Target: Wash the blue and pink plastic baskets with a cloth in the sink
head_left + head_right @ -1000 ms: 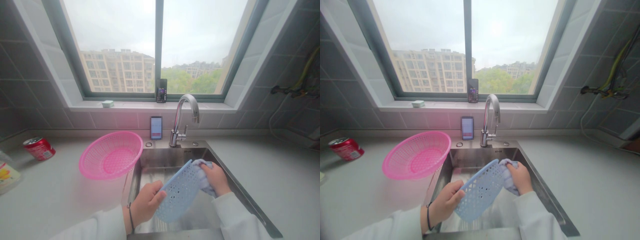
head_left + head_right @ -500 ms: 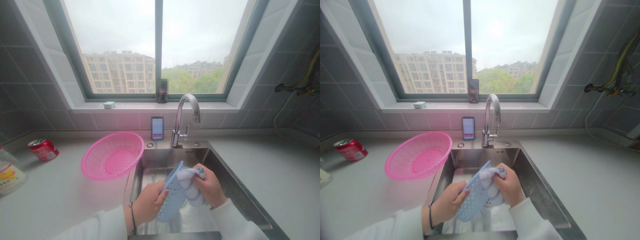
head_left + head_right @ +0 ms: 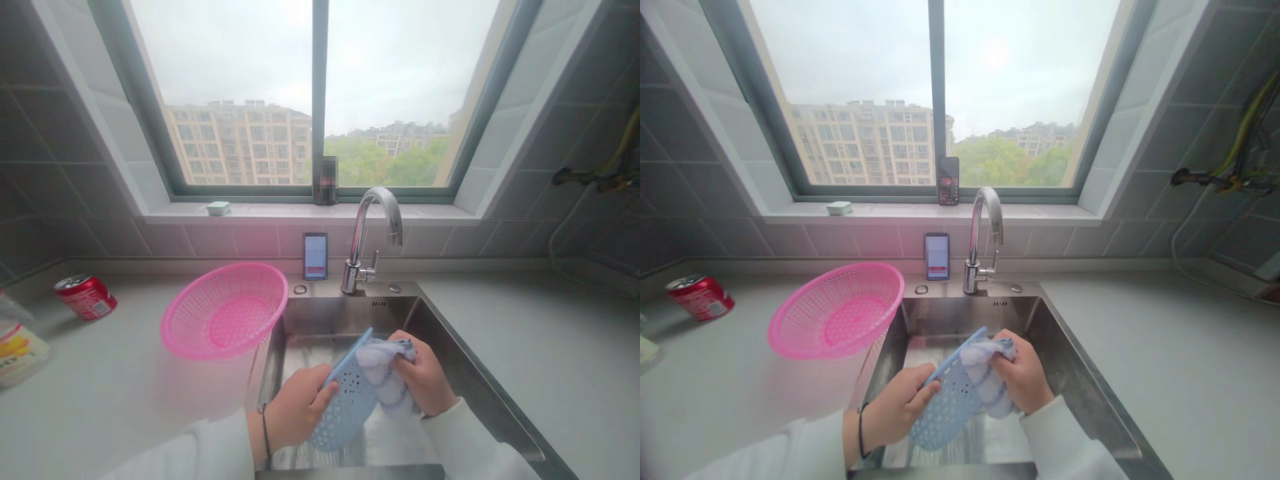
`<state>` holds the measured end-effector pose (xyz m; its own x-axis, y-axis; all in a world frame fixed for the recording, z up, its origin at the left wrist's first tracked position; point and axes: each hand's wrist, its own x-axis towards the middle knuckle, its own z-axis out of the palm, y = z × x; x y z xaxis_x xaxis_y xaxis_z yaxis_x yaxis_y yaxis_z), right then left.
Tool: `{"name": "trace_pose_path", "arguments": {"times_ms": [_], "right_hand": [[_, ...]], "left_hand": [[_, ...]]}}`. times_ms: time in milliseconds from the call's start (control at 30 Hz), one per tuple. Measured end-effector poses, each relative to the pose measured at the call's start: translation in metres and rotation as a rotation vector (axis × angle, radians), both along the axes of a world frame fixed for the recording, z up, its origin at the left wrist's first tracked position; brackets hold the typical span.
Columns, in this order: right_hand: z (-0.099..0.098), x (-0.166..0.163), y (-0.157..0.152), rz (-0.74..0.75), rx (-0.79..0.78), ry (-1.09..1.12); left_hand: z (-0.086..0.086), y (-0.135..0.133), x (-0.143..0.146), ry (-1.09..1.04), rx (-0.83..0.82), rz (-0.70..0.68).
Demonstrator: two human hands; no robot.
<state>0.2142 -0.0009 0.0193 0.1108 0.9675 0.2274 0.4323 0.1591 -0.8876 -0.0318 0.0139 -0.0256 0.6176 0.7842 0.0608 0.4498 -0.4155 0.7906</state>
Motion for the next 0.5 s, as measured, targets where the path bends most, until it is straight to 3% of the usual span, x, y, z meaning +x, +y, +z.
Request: {"name": "trace_pose_path", "arguments": {"times_ms": [67,200,267,333,500], "right_hand": [[0.000,0.000,0.003,-0.032,-0.011,-0.016],[-0.007,0.024,0.018,-0.326,-0.083,-0.129],[-0.009,0.033,0.021,-0.384,-0.096,-0.151],[-0.008,0.030,0.017,-0.323,-0.070,-0.104],[-0.002,-0.013,-0.003,0.092,-0.007,0.047]], "left_hand": [[0.000,0.000,-0.001,-0.010,0.007,-0.010],[0.005,-0.003,-0.002,-0.006,0.000,-0.029],[0.007,-0.004,-0.002,-0.014,0.004,-0.052],[0.008,-0.005,-0.002,-0.025,0.017,-0.067],[0.004,-0.001,-0.001,0.004,-0.002,-0.003]]}}
